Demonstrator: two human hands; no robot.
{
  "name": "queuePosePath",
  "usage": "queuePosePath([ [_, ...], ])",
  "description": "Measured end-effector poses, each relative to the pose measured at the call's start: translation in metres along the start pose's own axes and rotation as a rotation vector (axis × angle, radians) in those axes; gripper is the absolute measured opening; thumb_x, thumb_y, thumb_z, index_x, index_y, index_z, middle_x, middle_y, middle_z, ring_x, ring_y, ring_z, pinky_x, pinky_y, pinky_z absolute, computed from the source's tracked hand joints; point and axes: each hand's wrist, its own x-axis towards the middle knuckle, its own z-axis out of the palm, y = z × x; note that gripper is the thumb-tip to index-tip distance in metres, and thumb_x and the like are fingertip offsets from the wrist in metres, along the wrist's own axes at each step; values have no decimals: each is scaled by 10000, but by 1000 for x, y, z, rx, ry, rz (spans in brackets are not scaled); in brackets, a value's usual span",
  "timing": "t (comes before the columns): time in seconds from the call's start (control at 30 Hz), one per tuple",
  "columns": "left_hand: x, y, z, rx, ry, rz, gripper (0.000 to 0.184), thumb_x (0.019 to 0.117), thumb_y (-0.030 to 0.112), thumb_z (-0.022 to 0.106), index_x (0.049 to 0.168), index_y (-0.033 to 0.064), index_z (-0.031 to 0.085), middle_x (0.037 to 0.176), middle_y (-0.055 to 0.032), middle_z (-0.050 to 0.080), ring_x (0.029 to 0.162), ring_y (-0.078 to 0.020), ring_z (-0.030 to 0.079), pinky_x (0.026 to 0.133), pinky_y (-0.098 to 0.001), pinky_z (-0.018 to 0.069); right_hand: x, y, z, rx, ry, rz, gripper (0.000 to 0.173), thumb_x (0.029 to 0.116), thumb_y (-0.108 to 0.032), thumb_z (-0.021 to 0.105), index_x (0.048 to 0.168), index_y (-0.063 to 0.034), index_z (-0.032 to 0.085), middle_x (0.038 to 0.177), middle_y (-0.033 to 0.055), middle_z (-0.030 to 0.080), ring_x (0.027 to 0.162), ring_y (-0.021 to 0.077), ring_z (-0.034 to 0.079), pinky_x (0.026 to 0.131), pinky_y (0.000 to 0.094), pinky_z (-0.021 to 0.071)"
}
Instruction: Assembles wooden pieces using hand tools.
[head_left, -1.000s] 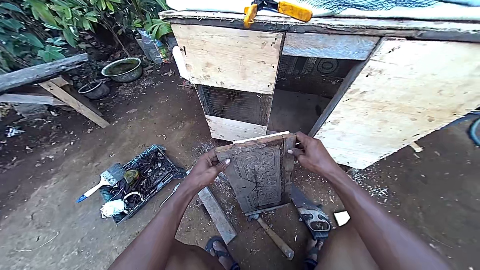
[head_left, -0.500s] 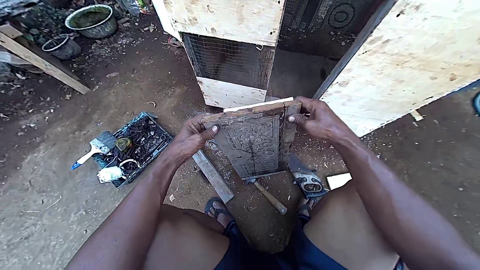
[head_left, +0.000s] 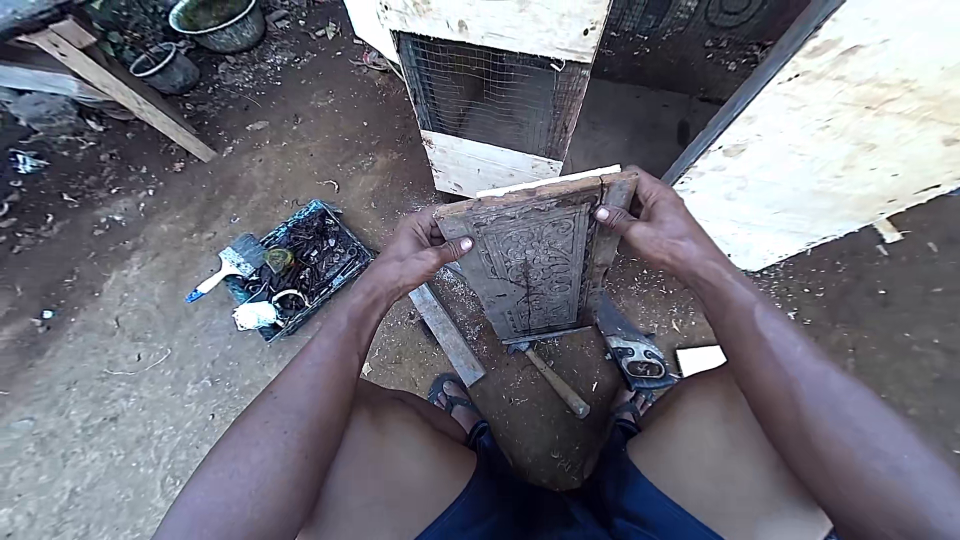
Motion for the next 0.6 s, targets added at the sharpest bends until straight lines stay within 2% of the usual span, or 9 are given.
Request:
queuePosePath([
  [0.07, -8, 8, 1, 53, -63, 6, 418, 845, -87, 770, 1234, 14, 656, 1078, -98, 765, 956, -173, 755, 892, -341, 635, -4, -4, -9, 46, -62, 3, 357, 937, -102, 744, 1257, -76, 588, 1077, 66, 715, 963, 110, 714, 884, 306, 607],
  [0.13, -23, 22, 5, 137, -143, 9, 371, 779, -36, 845, 1102, 48, 684, 972, -82, 765, 845, -173, 752, 764, -341, 651, -14, -10, -23, 67, -144, -2, 383, 876, -25, 780, 1215, -69, 608, 1034, 62, 734, 913, 114, 730, 844, 303, 625],
  [0.2, -36, 31, 10, 178, -223, 1, 369, 757, 2, 877, 1069, 83, 699, 946, -55, 760, 817, -164, 747, 718, -332, 659, -27, -14, -33, 48, -191, -25, 347, 832, -2, 801, 1120, -86, 627, 971, 44, 728, 848, 116, 719, 778, 302, 626],
  [0.33, -48, 32, 10, 203, -274, 7, 384, 783, 29, 868, 1123, 97, 702, 999, -41, 768, 860, -152, 756, 755, -329, 664, -51, -20, -32, 18, -181, -47, 400, 828, 33, 792, 1166, -107, 630, 1020, 20, 741, 885, 96, 734, 796, 269, 634],
  [0.43, -51, 33, 8, 280, -327, 13, 307, 770, 160, 904, 1012, 131, 717, 903, 5, 750, 797, -114, 727, 691, -290, 639, -61, -23, -40, -43, -212, -72, 387, 791, -3, 845, 1101, -129, 650, 949, 11, 747, 791, 117, 734, 676, 283, 643],
  [0.47, -53, 33, 9, 297, -351, -1, 298, 780, 176, 898, 1016, 134, 722, 907, 13, 754, 801, -108, 730, 705, -288, 645, -65, -20, -45, -70, -229, -93, 381, 786, -28, 853, 1089, -144, 652, 932, 1, 746, 758, 115, 728, 625, 276, 635],
  [0.53, -56, 29, 8, 335, -382, -15, 317, 803, 187, 885, 1075, 132, 731, 941, 23, 762, 831, -97, 736, 752, -279, 649, -73, -17, -49, -91, -241, -90, 376, 801, -38, 840, 1101, -153, 644, 931, -2, 746, 723, 111, 723, 585, 261, 623],
  [0.6, -56, 23, 5, 372, -390, -26, 358, 829, 143, 859, 1154, 105, 714, 997, 12, 770, 893, -95, 753, 821, -276, 656, -74, -16, -48, -102, -202, -57, 384, 815, -16, 811, 1119, -157, 625, 929, -4, 749, 710, 109, 726, 595, 260, 625],
])
